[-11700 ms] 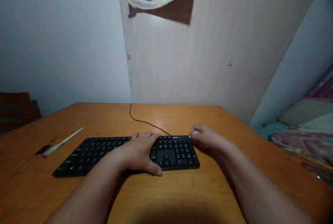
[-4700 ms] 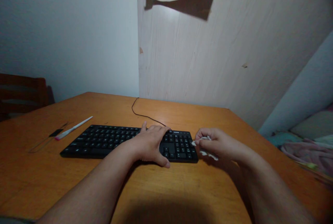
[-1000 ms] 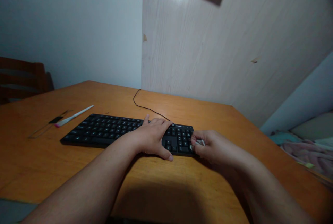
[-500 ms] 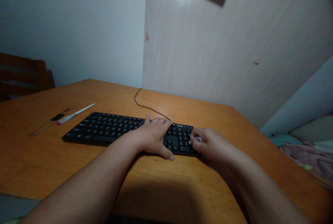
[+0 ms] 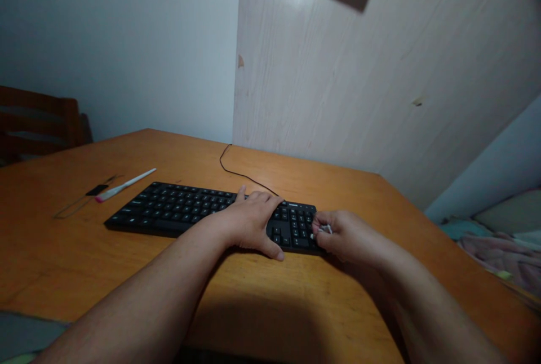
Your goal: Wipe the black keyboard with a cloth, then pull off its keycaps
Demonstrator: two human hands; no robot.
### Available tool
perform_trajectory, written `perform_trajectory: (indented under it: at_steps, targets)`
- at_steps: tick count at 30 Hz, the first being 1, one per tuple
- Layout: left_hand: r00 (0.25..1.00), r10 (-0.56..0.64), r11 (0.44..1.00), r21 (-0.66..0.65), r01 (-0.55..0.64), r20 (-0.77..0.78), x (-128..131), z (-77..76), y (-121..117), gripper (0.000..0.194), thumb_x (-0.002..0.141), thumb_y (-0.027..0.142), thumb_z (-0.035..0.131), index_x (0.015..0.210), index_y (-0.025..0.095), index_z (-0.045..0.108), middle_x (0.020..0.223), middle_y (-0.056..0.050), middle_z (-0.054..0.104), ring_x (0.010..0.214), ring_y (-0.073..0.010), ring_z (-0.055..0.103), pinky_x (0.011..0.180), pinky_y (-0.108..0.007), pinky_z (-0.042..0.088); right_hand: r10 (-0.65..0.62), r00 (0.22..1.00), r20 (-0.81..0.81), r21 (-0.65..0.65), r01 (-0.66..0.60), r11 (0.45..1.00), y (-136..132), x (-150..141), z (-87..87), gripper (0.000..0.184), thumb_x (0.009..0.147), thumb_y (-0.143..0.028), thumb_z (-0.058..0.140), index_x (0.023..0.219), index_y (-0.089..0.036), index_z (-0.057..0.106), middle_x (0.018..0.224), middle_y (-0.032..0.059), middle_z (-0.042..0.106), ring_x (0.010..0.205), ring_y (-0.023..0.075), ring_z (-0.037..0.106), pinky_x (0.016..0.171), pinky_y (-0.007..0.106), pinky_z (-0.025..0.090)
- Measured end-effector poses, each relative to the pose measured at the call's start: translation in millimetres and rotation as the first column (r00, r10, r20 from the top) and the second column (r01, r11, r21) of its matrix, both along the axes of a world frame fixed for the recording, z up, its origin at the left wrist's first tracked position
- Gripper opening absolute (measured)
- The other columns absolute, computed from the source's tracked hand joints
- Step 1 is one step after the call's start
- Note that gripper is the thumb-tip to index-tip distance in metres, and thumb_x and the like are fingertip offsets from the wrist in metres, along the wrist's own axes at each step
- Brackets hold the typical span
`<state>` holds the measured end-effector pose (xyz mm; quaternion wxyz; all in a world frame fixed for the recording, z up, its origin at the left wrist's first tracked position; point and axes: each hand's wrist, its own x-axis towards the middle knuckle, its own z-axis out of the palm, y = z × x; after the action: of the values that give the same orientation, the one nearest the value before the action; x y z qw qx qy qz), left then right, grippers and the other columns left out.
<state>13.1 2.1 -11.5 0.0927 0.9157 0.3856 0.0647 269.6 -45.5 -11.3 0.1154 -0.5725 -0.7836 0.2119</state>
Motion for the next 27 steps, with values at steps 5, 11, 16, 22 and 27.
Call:
perform_trajectory:
  at_steps: [5,11,16,22,27]
  targets:
    - [1.0,-0.013,1.0,0.002,0.013,0.002,0.1,0.6,-0.3,0.115,0.051,0.082,0.064,0.145,0.023,0.032,0.144,-0.015,0.044,0.136,-0.038,0.032,0.114,-0.064,0.0,-0.017,0.999,-0.044,0.003,0.018,1.0,0.9,1.9,-4.7,0.006,0.082,-0.018,0.05,0.079,-0.021,0.055,0.064,-0.0019,0.057,0.054,0.0103,0.048,0.046,0.023,0.024]
    - [1.0,0.004,1.0,-0.014,-0.004,-0.016,0.4,1.9,-1.7,0.114,0.051,0.079,0.067,0.145,0.026,0.031,0.145,-0.014,0.043,0.137,-0.0394,0.031,0.113,-0.064,0.0,-0.092,0.984,-0.151,0.139,0.113,0.984,2.0,3.7,-7.2,0.006,0.086,-0.024,0.049,0.084,-0.022,0.054,0.068,-0.0017,0.058,0.059,0.0121,0.051,0.049,0.023,0.026]
    - [1.0,0.001,1.0,0.006,-0.001,-0.021,0.4,-0.3,-0.7,0.116,0.051,0.081,0.065,0.146,0.025,0.03,0.145,-0.014,0.043,0.137,-0.0392,0.031,0.113,-0.065,0.002,-0.033,0.997,-0.074,0.172,0.045,0.984,5.2,-3.7,-4.9,0.007,0.084,-0.025,0.052,0.08,-0.022,0.056,0.068,-0.0012,0.06,0.062,0.0137,0.052,0.052,0.024,0.029]
    - [1.0,-0.007,1.0,0.013,0.007,-0.009,1.3,-1.2,-0.8,0.114,0.051,0.082,0.064,0.144,0.025,0.031,0.143,-0.014,0.045,0.136,-0.0373,0.032,0.113,-0.064,0.002,0.023,1.0,0.017,0.176,-0.026,0.984,6.1,-2.3,-1.3,0.011,0.084,-0.024,0.052,0.08,-0.022,0.062,0.076,0.0004,0.064,0.067,0.015,0.055,0.057,0.026,0.033]
    - [1.0,0.001,1.0,0.001,-0.001,-0.004,1.2,-0.3,-1.1,0.113,0.052,0.083,0.062,0.145,0.025,0.032,0.143,-0.015,0.044,0.136,-0.0383,0.032,0.112,-0.067,0.004,0.027,0.999,0.038,0.189,-0.034,0.981,7.2,0.0,-2.9,0.015,0.086,-0.026,0.052,0.081,-0.022,0.065,0.08,0.0019,0.064,0.071,0.0158,0.057,0.061,0.026,0.036]
